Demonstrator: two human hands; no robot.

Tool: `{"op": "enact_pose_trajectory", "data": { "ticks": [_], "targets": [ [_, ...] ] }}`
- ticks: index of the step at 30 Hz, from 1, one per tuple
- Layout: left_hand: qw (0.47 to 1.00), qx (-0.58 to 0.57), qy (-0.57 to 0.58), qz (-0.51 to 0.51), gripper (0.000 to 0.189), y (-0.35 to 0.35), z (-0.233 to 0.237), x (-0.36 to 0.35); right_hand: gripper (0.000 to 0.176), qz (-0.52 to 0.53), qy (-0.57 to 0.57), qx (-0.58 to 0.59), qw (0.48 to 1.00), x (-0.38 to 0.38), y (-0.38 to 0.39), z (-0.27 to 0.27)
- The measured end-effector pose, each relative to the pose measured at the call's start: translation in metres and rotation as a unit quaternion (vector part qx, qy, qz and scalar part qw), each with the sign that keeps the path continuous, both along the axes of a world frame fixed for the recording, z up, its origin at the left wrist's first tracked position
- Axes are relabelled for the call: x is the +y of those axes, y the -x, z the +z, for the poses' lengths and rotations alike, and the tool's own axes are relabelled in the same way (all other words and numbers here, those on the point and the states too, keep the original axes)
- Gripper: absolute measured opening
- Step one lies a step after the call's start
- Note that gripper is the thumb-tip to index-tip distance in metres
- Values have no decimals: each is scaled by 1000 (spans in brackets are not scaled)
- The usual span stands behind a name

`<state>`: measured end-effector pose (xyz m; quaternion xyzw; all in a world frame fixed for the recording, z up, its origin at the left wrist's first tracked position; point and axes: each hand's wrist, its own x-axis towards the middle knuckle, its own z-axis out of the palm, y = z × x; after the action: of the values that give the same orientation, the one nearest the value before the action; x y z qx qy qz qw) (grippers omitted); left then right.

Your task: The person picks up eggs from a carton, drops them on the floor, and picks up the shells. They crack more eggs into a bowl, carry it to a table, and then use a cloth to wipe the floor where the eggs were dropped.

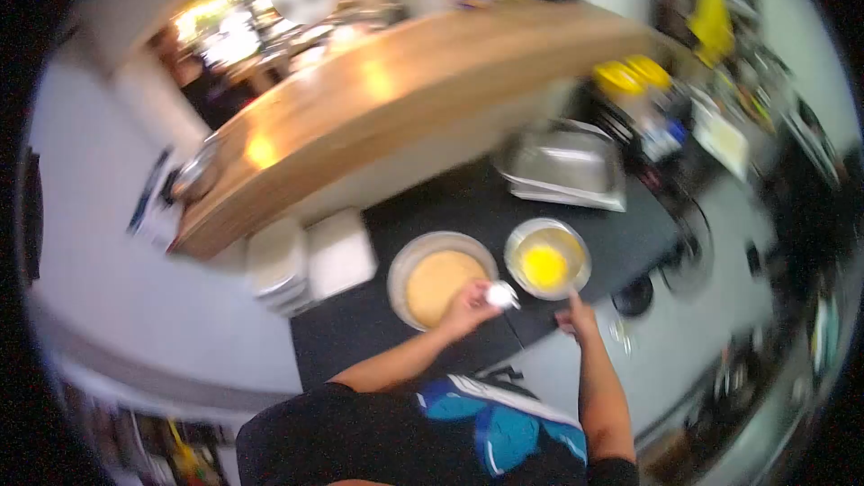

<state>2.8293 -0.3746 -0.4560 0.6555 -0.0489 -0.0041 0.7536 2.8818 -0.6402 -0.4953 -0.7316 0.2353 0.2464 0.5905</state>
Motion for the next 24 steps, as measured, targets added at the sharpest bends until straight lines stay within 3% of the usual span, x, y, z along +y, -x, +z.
{"op": "enact_pose_trajectory", "data": {
  "ticks": [1, 3, 4, 5, 7, 13, 15, 17, 20, 24],
  "targets": [
    [999, 1, 36, -11, 46, -8, -9, -2, 56, -10, -18, -85, 996, 0, 7, 4],
    [998, 18, 5, -60, 47, -12, 20, -8, 46, 63, 56, -95, 992, -28, 24, -14],
    [998, 17, -12, -63, 46, -18, 14, -10, 40, 37, 119, -96, 988, -41, 40, -28],
    [997, 14, 15, -72, 44, -24, 7, -16, 35, 76, 250, -155, 953, -62, 58, -43],
    [993, 77, 5, -91, 43, -26, 25, -29, 34, 49, 314, -83, 944, -101, 115, -58],
    [981, 99, 22, -163, 40, -39, 13, -56, 36, -14, 422, 165, 891, -210, 314, -125],
    [979, 108, 18, -173, 39, -42, 14, -68, 33, -109, 424, 173, 882, -219, 372, -123],
    [978, 107, 22, -179, 39, -41, 15, -86, 27, -231, 294, 220, 901, -243, 424, -159],
    [977, 100, 22, -188, 39, -43, 14, -115, 21, -281, 217, 237, 904, -251, 442, -147],
    [977, 116, -7, -180, 38, -40, 19, -166, 17, -313, 182, 216, 907, -273, 408, -115]
  ]
}}
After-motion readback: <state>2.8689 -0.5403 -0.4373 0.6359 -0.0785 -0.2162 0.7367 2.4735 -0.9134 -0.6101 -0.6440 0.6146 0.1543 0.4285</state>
